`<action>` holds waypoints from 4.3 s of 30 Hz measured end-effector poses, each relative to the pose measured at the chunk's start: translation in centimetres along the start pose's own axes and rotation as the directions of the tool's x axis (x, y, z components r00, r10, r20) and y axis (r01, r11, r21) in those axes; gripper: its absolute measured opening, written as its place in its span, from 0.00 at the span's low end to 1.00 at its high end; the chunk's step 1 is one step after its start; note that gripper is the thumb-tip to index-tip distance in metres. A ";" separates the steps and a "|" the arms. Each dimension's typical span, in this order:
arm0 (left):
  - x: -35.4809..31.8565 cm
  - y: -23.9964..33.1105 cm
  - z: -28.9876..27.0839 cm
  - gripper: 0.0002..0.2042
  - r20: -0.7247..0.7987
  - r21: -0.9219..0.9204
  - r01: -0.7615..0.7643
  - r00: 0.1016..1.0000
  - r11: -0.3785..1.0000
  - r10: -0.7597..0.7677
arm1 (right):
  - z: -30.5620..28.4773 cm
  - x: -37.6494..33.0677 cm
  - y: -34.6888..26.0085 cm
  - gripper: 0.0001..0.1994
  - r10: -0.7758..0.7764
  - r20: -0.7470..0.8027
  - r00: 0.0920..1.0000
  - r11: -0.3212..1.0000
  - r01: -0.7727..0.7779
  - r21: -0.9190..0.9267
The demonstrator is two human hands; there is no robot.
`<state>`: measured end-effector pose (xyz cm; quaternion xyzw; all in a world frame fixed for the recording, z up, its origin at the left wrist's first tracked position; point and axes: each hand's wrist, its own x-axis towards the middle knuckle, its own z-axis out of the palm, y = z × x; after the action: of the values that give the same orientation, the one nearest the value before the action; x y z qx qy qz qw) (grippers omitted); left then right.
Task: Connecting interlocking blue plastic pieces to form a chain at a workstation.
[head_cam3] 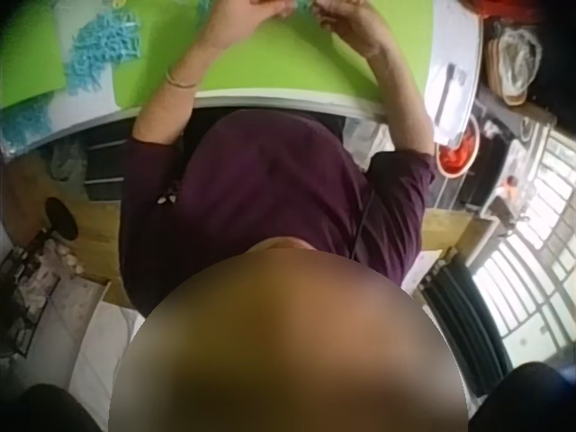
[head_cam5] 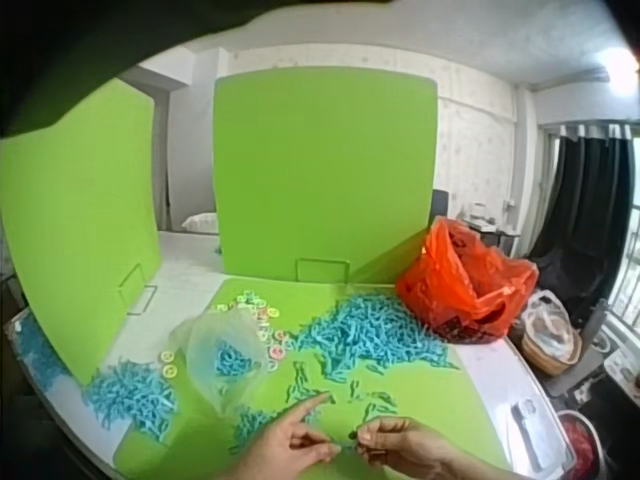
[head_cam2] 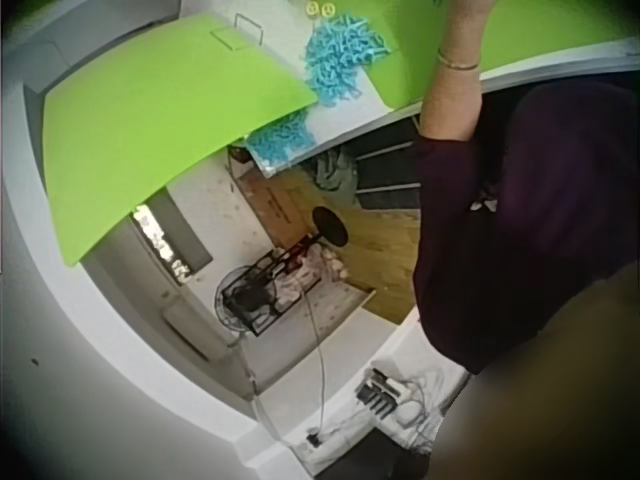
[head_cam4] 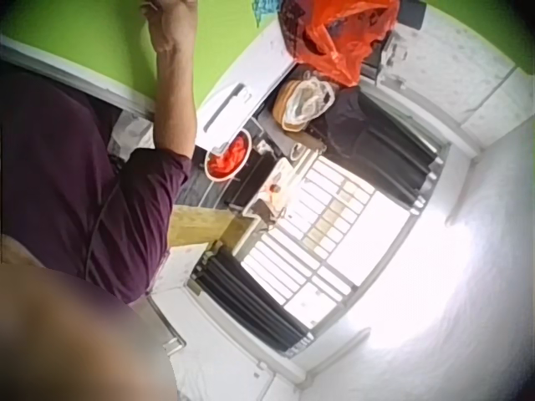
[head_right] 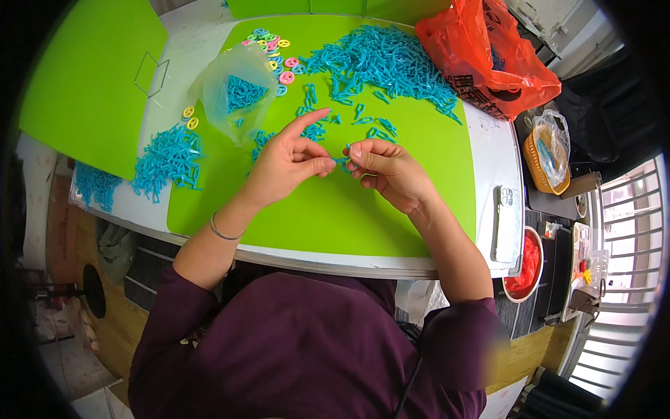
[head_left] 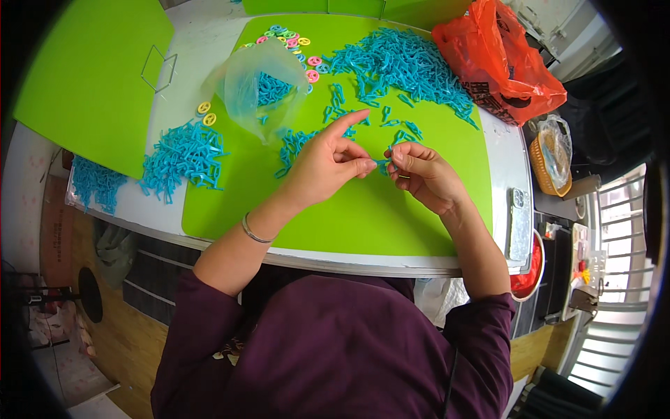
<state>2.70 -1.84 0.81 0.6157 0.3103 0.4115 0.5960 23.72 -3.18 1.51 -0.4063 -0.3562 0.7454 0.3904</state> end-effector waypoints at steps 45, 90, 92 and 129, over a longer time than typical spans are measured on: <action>-0.7 -0.9 3.0 0.08 -0.161 -0.318 0.059 0.980 0.946 -0.115 | 1.6 0.5 1.0 0.03 -0.253 -0.008 0.967 0.940 0.248 0.234; 0.6 -1.9 -0.5 0.08 -0.158 -0.574 0.119 0.955 0.810 -0.252 | 3.0 2.4 -0.2 0.07 -0.219 -0.001 0.976 0.974 0.219 -0.065; 0.5 -1.7 -0.1 0.08 -0.256 -0.423 0.033 0.954 0.906 -0.154 | 3.2 2.2 0.1 0.07 -0.244 -0.012 0.970 0.964 0.241 -0.110; -2.1 4.0 -4.3 0.08 -0.337 0.080 -0.058 0.938 0.995 0.082 | -0.4 5.4 -3.1 0.11 -0.515 0.053 0.856 0.324 0.251 -0.912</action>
<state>-2.53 -1.99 4.29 0.5662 0.4004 0.5217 0.4968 23.04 2.96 2.23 -0.5417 -0.7300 0.2668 0.3201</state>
